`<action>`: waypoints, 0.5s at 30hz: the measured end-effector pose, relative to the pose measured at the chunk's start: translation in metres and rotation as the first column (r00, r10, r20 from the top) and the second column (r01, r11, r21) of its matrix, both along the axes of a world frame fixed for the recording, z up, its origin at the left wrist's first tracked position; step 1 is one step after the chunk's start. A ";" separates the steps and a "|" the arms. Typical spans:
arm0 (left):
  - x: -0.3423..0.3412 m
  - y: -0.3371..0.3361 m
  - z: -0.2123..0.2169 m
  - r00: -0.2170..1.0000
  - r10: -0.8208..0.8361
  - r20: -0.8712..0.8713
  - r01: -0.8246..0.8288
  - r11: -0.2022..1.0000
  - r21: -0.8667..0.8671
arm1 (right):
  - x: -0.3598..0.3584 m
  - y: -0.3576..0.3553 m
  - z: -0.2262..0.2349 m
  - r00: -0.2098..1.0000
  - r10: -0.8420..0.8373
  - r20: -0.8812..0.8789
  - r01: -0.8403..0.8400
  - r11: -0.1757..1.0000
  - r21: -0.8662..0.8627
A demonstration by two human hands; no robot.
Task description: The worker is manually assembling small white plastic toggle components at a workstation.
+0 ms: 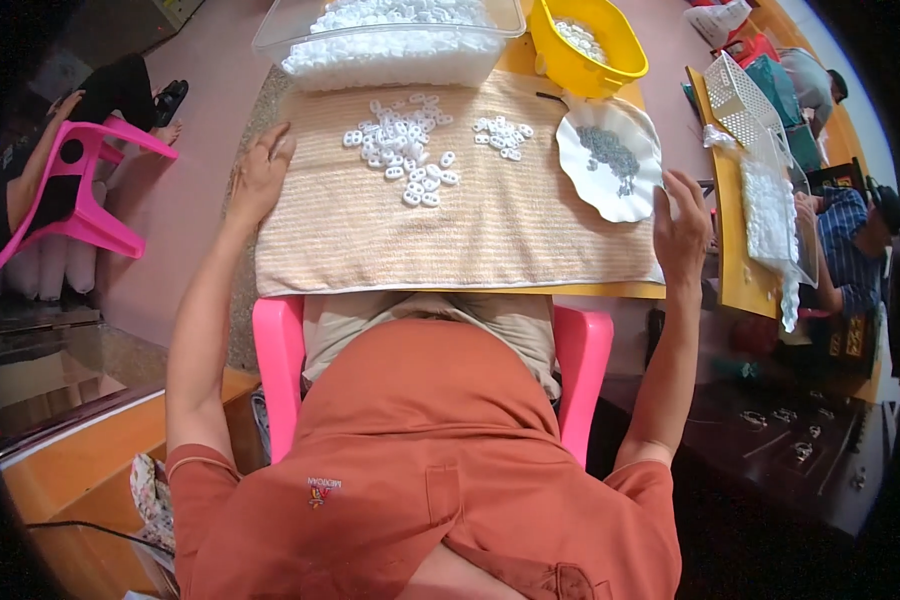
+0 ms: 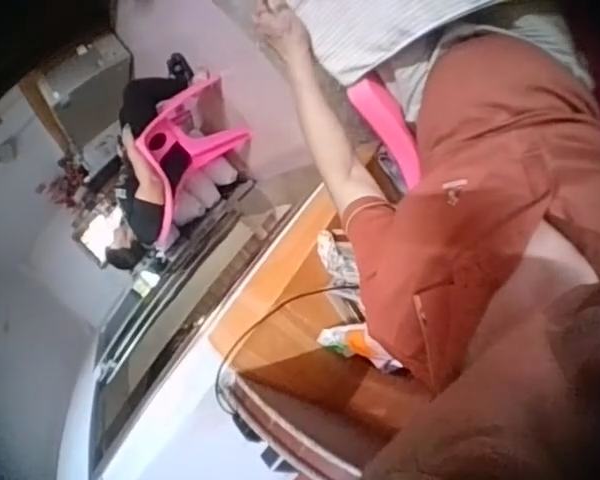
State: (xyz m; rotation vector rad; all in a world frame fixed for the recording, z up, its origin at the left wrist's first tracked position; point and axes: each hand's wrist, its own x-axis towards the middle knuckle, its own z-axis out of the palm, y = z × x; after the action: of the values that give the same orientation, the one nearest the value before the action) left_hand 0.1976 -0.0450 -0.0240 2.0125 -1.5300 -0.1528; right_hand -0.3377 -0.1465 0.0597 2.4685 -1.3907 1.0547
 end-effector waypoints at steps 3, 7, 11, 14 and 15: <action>0.012 0.004 -0.014 0.993 -0.055 -0.108 0.053 0.998 -0.028 | -0.039 0.005 -0.023 0.985 -0.171 0.018 0.168 0.980 0.110; -0.005 0.019 -0.007 0.979 -0.045 -0.201 0.041 0.999 -0.023 | -0.099 0.013 -0.072 0.922 -0.371 -0.112 0.381 0.920 0.091; 0.020 0.043 -0.050 0.812 0.072 -0.580 -0.064 0.997 0.035 | -0.090 0.020 -0.077 0.917 -0.393 0.068 0.324 0.834 0.448; 0.005 0.046 -0.039 0.677 0.056 -0.734 -0.014 0.998 0.063 | -0.116 0.017 -0.100 0.918 -0.367 0.151 0.241 0.817 0.523; -0.001 0.046 -0.033 0.686 0.083 -0.723 -0.061 0.997 0.057 | -0.119 0.017 -0.105 0.902 -0.365 0.231 0.177 0.801 0.572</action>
State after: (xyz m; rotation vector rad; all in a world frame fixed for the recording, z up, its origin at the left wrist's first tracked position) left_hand 0.1970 0.0009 -0.0569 1.6973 -0.9222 -0.8448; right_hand -0.4565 -0.1293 -0.0458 2.3614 -2.3667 1.1728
